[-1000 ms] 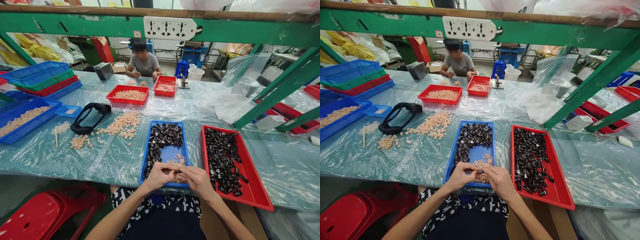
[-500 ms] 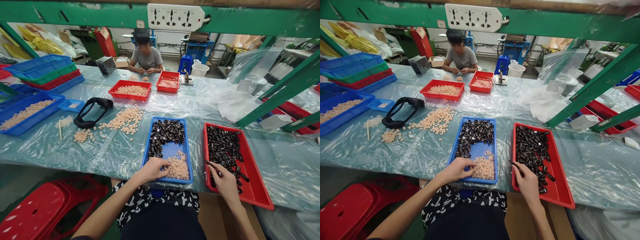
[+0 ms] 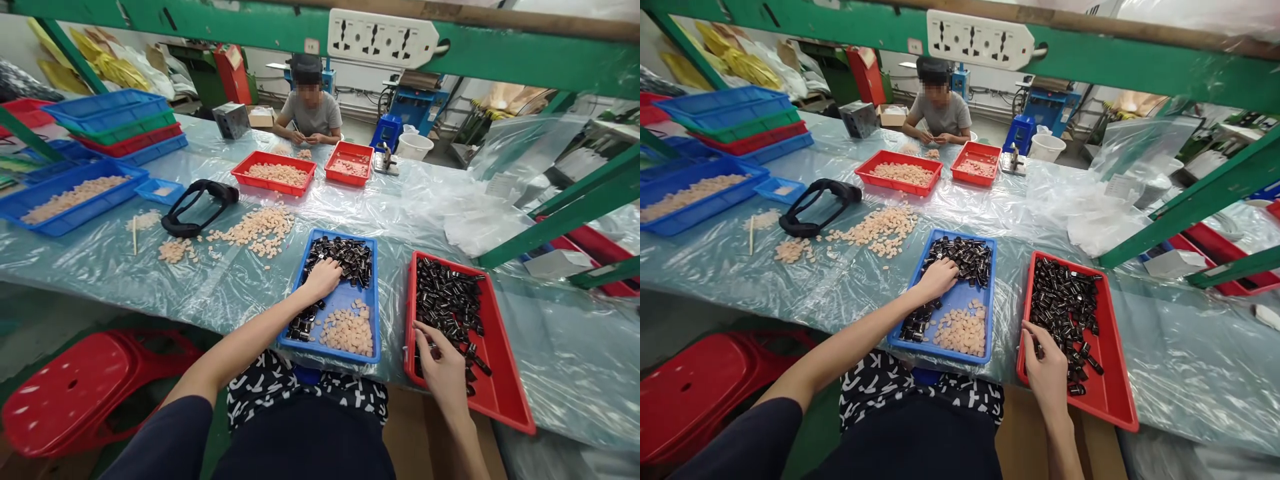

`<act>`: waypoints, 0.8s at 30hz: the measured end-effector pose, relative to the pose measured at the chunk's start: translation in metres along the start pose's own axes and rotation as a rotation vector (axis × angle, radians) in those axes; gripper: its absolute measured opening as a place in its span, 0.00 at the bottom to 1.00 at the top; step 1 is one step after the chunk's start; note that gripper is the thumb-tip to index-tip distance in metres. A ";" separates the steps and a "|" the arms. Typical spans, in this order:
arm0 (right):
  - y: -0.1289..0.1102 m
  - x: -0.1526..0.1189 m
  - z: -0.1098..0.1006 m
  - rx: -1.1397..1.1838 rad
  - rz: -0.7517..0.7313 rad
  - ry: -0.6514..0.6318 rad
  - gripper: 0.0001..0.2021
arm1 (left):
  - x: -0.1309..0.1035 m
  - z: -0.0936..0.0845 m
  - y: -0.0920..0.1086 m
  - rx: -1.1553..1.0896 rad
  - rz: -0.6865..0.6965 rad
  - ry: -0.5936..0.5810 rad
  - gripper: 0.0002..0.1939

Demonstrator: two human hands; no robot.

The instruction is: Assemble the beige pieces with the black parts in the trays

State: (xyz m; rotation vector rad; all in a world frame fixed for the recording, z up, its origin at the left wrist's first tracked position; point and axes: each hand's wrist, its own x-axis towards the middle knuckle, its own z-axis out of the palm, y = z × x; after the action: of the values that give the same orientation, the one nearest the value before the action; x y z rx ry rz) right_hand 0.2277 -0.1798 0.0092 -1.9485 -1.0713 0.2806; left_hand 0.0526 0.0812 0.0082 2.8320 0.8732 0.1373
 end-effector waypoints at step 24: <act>-0.051 -0.038 0.060 -0.034 -0.447 -0.751 0.12 | -0.172 -0.006 0.069 -0.768 0.113 0.142 0.14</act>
State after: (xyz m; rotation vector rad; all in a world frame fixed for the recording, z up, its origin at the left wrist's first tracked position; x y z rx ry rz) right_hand 0.1421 -0.1615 0.0050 -1.5858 -1.9598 0.7781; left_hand -0.0522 -0.0714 0.0212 2.1570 0.5201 0.5602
